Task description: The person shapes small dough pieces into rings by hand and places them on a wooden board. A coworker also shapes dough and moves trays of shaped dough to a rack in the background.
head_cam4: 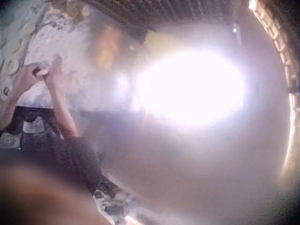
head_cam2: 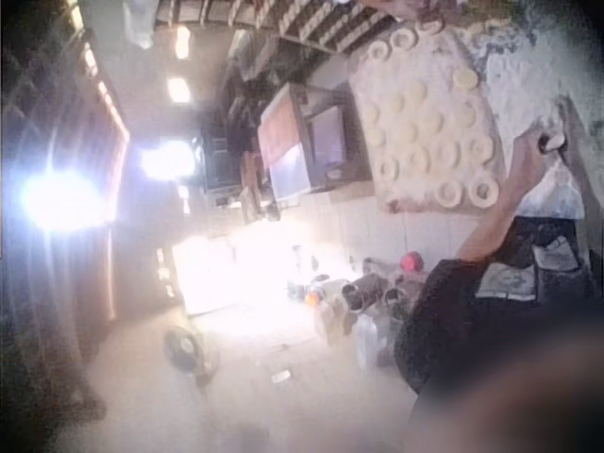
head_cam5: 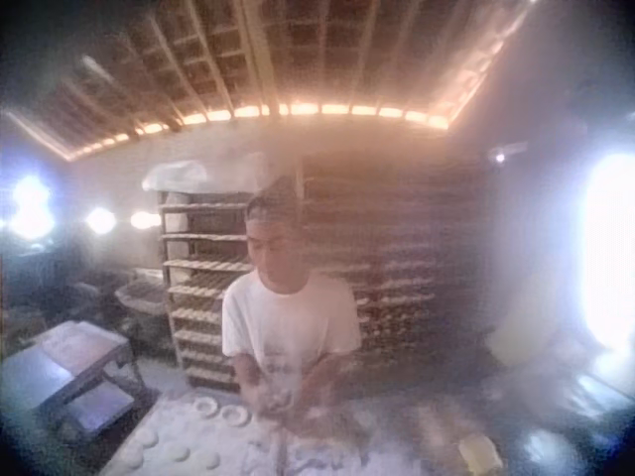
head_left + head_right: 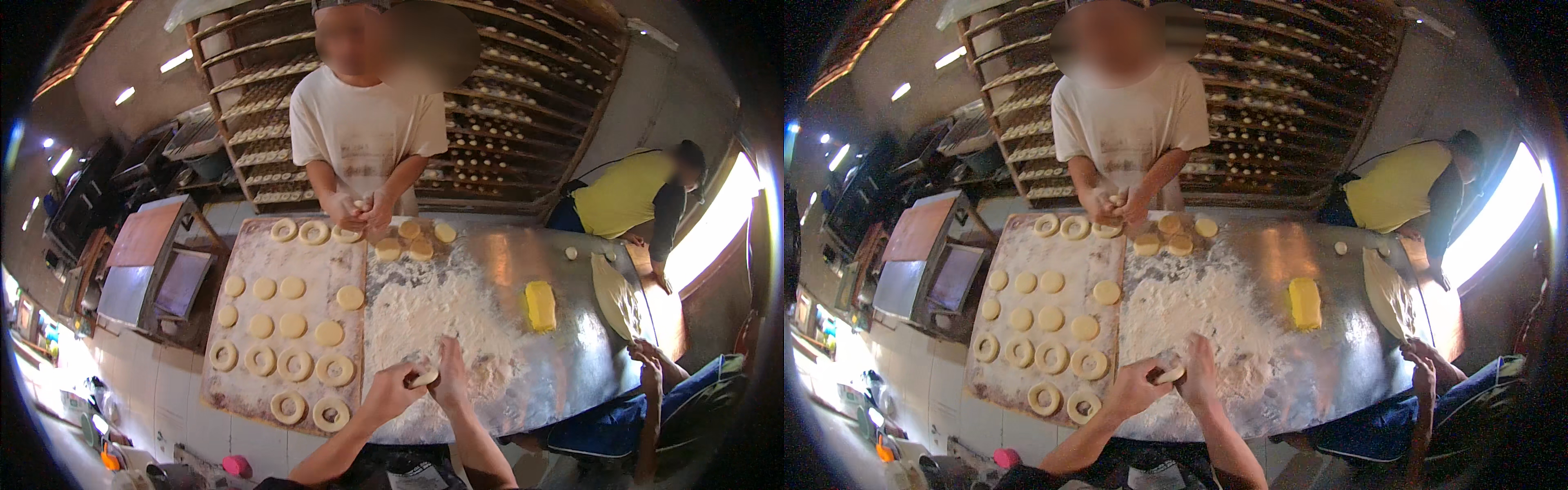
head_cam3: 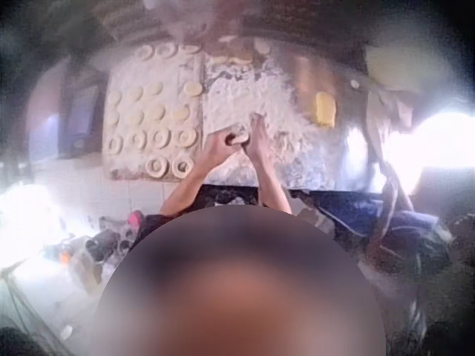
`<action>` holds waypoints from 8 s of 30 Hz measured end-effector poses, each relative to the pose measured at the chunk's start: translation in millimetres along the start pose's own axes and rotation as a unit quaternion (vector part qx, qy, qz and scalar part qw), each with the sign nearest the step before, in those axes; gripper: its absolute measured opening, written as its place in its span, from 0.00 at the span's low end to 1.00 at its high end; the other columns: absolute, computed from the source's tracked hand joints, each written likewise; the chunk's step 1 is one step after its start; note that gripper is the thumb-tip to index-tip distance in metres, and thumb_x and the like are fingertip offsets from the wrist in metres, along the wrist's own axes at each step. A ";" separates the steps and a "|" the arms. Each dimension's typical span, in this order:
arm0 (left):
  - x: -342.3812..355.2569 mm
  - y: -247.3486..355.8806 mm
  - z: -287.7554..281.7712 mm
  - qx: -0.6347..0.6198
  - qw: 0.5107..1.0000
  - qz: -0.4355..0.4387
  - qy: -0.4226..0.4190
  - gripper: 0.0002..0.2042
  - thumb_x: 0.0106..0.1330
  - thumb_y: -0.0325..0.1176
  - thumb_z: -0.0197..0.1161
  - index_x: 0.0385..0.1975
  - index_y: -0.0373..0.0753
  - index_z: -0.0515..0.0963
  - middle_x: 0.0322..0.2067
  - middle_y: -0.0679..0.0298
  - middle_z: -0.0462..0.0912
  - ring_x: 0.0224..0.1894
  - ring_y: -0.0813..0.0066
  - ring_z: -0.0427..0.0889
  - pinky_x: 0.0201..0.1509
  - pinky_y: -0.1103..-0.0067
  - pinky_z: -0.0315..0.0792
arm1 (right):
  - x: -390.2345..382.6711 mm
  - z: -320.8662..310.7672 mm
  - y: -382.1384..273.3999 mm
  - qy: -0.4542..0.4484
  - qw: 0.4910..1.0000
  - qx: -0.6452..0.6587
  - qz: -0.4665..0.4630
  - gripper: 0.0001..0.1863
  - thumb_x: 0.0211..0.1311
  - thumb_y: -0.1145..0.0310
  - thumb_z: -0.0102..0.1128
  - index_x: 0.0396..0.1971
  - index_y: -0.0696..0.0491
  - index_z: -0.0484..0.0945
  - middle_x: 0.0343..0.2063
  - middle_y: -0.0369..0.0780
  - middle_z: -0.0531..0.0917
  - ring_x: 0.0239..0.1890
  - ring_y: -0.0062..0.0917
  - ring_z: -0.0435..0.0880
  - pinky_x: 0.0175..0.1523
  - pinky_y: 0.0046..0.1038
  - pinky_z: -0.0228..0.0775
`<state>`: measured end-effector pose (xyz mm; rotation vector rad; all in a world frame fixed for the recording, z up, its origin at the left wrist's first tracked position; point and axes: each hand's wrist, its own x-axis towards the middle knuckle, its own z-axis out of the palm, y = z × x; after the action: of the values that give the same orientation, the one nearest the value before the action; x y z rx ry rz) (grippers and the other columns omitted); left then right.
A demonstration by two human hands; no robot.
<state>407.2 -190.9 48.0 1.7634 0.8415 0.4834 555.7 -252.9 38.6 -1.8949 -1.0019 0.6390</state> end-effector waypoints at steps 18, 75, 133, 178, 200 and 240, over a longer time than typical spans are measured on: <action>-113.7 -99.6 -142.0 0.075 0.969 -0.023 0.235 0.15 0.74 0.39 0.51 0.54 0.40 0.67 0.39 0.49 0.79 0.30 0.50 0.84 0.33 0.63 0.77 | -59.3 185.7 -75.3 -0.380 0.780 0.492 -0.073 0.34 0.72 0.40 0.44 0.66 0.51 0.60 0.47 0.45 0.81 0.42 0.32 0.84 0.47 0.32 0.75; -165.0 -172.0 -291.9 0.377 0.915 -0.083 0.113 0.38 0.57 0.41 0.69 0.69 0.42 0.62 0.52 0.49 0.70 0.55 0.48 0.71 0.55 0.53 0.62 | -103.0 324.8 -130.9 -0.094 0.923 -0.373 -0.034 0.41 0.56 0.50 0.68 0.67 0.49 0.62 0.57 0.51 0.71 0.61 0.47 0.69 0.66 0.56 0.54; -181.9 -111.9 -240.3 -0.015 0.946 0.006 0.324 0.08 0.76 0.37 0.52 0.43 0.40 0.73 0.21 0.54 0.82 0.22 0.49 0.83 0.25 0.62 0.75 | -91.7 294.6 -147.1 -0.393 0.845 0.358 -0.066 0.41 0.67 0.27 0.39 0.61 0.50 0.62 0.46 0.45 0.78 0.39 0.34 0.82 0.39 0.27 0.76; -200.2 -213.3 -358.9 0.364 0.882 -0.235 0.184 0.45 0.51 0.43 0.74 0.70 0.42 0.59 0.54 0.50 0.71 0.56 0.46 0.72 0.57 0.51 0.64 | -107.7 421.5 -190.9 -0.255 0.875 -0.390 -0.129 0.46 0.56 0.48 0.66 0.73 0.43 0.55 0.57 0.51 0.68 0.61 0.48 0.67 0.66 0.54 0.53; 40.0 -155.3 -216.8 0.414 0.897 0.021 0.155 0.13 0.65 0.31 0.61 0.45 0.33 0.71 0.41 0.48 0.79 0.47 0.46 0.76 0.49 0.56 0.70 | 80.8 160.4 -17.0 -0.146 0.987 -0.006 -0.062 0.27 0.63 0.62 0.67 0.59 0.51 0.69 0.43 0.49 0.84 0.48 0.42 0.84 0.50 0.43 0.75; 6.8 -51.1 -91.1 -0.619 0.767 0.167 0.009 0.25 0.56 0.20 0.47 0.57 0.40 0.66 0.42 0.61 0.79 0.36 0.69 0.80 0.37 0.75 0.75 | 32.8 88.9 -57.7 -0.209 0.958 0.185 -0.063 0.31 0.73 0.43 0.48 0.60 0.55 0.64 0.43 0.50 0.84 0.44 0.35 0.85 0.54 0.31 0.76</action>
<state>334.3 -117.7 31.2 0.6234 0.0572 0.9981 484.9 -167.7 44.5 -1.3836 -1.1600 1.0991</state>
